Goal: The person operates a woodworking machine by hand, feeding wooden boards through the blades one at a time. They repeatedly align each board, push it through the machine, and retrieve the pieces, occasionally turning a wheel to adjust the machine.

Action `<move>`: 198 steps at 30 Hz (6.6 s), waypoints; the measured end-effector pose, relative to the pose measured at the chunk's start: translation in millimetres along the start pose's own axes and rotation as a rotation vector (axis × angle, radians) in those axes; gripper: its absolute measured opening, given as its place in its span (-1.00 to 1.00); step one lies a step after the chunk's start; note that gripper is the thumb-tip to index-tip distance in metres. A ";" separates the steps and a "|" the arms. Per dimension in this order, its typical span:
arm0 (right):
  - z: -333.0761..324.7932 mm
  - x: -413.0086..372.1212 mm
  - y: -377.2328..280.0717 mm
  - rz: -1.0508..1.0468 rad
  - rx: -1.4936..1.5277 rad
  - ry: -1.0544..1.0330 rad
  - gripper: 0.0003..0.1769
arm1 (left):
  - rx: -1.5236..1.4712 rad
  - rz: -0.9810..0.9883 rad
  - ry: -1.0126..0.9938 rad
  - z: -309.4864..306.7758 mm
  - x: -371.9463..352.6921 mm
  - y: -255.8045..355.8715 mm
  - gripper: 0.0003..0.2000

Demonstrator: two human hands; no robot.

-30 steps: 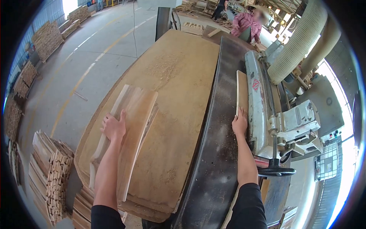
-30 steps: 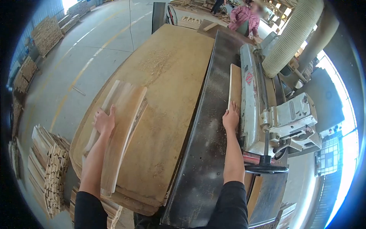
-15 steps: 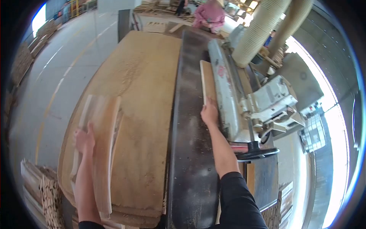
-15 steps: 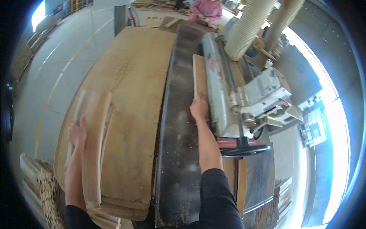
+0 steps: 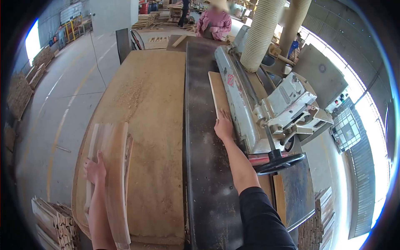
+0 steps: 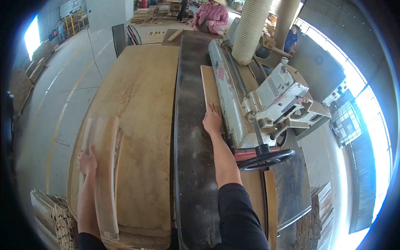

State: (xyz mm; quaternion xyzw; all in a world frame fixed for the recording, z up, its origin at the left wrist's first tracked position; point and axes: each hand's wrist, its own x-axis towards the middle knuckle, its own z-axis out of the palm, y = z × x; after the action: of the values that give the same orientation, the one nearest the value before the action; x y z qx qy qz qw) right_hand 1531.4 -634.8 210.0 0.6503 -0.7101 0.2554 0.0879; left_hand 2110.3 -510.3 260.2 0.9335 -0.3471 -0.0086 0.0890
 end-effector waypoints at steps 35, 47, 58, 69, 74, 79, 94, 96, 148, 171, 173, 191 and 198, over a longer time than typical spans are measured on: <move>5.0 1.3 2.7 0.006 -0.026 -0.003 -0.40 | -0.014 0.004 0.059 -0.1 -2.9 1.5 -0.11; -0.1 0.9 -1.2 0.025 -0.028 -0.033 -0.41 | -0.008 0.011 0.052 1.1 -1.5 0.7 -0.10; 1.6 1.5 -1.1 0.023 -0.027 -0.028 -0.41 | -0.002 0.006 0.029 -3.3 -3.5 2.6 -0.08; 2.2 0.9 -0.8 0.027 -0.009 -0.021 -0.42 | -0.006 0.006 0.029 -3.7 -3.7 2.5 -0.09; 1.8 1.3 -0.9 0.028 -0.016 -0.028 -0.42 | -0.014 0.007 0.026 -0.2 -1.0 0.9 -0.09; -0.9 1.7 -2.4 0.020 -0.029 -0.027 -0.43 | -0.020 0.010 0.020 -3.7 -2.9 2.4 -0.07; 2.1 0.7 -0.7 0.012 -0.029 -0.009 -0.42 | -0.009 -0.002 0.011 -4.4 -4.2 4.0 -0.07; 1.6 1.4 -1.2 0.012 -0.028 -0.005 -0.41 | -0.018 -0.003 0.000 -6.4 -4.4 4.8 -0.07; -0.8 0.7 -3.8 0.032 -0.022 -0.019 -0.42 | -0.004 0.022 0.014 -4.1 -3.6 2.3 -0.06; 1.9 1.4 -1.2 0.025 -0.025 -0.015 -0.41 | 0.001 0.011 -0.001 -3.0 -1.7 1.9 -0.05; 1.4 1.7 -2.3 0.025 -0.021 -0.015 -0.41 | -0.003 0.014 -0.006 -5.3 -2.5 1.9 -0.05; 2.5 1.0 -3.1 0.030 -0.009 -0.017 -0.40 | -0.004 0.011 -0.023 -4.8 -2.1 3.1 -0.07; -2.9 1.3 -4.2 0.040 -0.039 -0.041 -0.40 | -0.008 0.022 -0.005 -5.5 -3.3 2.9 -0.08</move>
State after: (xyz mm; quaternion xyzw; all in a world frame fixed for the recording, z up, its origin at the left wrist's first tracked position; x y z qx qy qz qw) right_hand 1534.7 -634.6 214.1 0.6394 -0.7293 0.2296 0.0809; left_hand 2106.4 -509.5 265.9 0.9293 -0.3575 -0.0114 0.0920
